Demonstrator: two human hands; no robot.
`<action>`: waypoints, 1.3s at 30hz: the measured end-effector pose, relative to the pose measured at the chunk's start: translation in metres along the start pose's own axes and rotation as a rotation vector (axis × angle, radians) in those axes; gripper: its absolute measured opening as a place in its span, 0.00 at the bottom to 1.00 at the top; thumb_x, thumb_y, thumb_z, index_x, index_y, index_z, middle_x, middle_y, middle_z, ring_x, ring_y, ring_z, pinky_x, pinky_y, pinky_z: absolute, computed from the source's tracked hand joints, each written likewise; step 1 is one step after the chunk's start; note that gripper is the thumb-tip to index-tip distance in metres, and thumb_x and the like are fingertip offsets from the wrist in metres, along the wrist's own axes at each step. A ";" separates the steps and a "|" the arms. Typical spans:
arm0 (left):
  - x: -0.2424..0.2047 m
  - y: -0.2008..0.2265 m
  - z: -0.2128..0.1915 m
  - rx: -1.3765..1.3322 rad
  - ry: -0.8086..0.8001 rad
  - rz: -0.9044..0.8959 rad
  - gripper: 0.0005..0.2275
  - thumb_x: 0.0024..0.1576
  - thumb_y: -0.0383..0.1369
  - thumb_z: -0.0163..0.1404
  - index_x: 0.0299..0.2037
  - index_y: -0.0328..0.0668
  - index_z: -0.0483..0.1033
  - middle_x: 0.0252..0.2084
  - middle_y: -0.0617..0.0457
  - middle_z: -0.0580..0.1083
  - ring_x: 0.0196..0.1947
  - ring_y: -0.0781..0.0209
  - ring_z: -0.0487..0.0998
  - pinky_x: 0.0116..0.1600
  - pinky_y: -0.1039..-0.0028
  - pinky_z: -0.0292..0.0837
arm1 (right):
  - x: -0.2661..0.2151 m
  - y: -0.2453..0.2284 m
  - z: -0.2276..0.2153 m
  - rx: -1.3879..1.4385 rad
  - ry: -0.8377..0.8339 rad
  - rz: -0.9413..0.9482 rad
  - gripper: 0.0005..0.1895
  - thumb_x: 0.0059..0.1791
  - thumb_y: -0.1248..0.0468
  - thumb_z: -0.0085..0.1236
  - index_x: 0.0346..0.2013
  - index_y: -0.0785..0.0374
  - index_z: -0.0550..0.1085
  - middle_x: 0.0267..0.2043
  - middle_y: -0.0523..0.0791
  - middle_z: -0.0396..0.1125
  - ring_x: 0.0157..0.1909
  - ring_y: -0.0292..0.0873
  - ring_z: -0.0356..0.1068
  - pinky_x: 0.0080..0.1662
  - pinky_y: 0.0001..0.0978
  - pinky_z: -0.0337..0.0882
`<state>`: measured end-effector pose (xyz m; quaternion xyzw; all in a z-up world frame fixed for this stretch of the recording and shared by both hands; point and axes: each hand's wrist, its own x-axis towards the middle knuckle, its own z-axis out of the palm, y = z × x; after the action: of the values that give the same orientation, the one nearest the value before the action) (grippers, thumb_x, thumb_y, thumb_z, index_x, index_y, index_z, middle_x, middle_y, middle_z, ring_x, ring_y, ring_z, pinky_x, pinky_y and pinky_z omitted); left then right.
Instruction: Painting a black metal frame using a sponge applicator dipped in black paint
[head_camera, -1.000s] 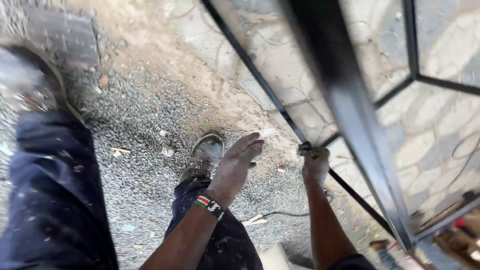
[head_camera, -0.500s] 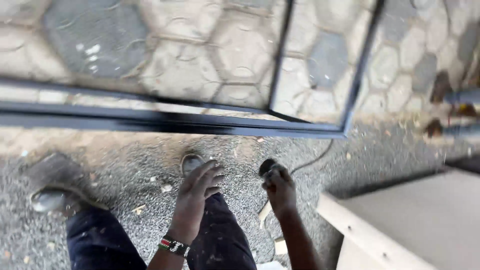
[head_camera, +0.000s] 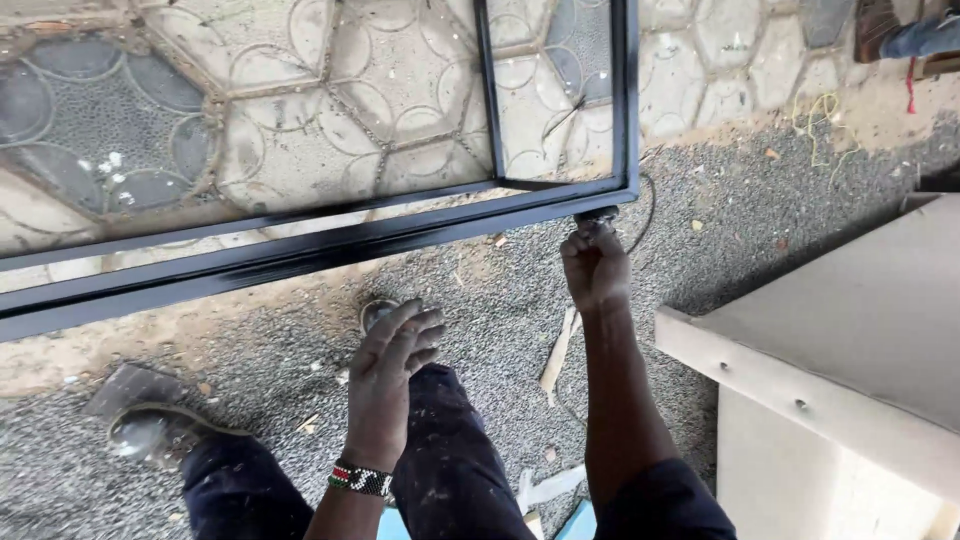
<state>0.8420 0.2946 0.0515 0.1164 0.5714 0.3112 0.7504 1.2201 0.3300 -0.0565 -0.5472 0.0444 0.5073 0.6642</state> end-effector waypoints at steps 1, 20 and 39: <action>-0.002 0.003 -0.008 0.002 0.010 0.000 0.23 0.72 0.39 0.50 0.75 0.41 0.80 0.68 0.38 0.89 0.64 0.46 0.93 0.59 0.63 0.91 | -0.007 0.015 0.001 0.002 -0.001 0.010 0.09 0.62 0.74 0.45 0.48 0.65 0.75 0.47 0.51 0.74 0.36 0.41 0.65 0.42 0.33 0.70; -0.091 0.023 -0.346 -0.455 0.519 0.203 0.15 0.77 0.33 0.49 0.70 0.43 0.82 0.63 0.37 0.86 0.62 0.43 0.88 0.63 0.50 0.82 | -0.259 0.409 0.226 -0.024 -0.253 0.243 0.04 0.68 0.66 0.55 0.48 0.57 0.74 0.42 0.50 0.72 0.40 0.45 0.70 0.48 0.40 0.74; -0.172 0.038 -0.534 -0.935 0.848 0.142 0.13 0.75 0.33 0.49 0.62 0.43 0.86 0.58 0.48 0.89 0.54 0.52 0.90 0.58 0.59 0.86 | -0.513 0.649 0.528 -0.944 -0.502 0.130 0.07 0.59 0.67 0.70 0.51 0.61 0.82 0.49 0.58 0.84 0.31 0.36 0.71 0.28 0.26 0.71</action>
<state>0.3064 0.1245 0.0354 -0.3194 0.6135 0.5958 0.4082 0.2418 0.3431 0.0261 -0.6442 -0.3150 0.6273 0.3036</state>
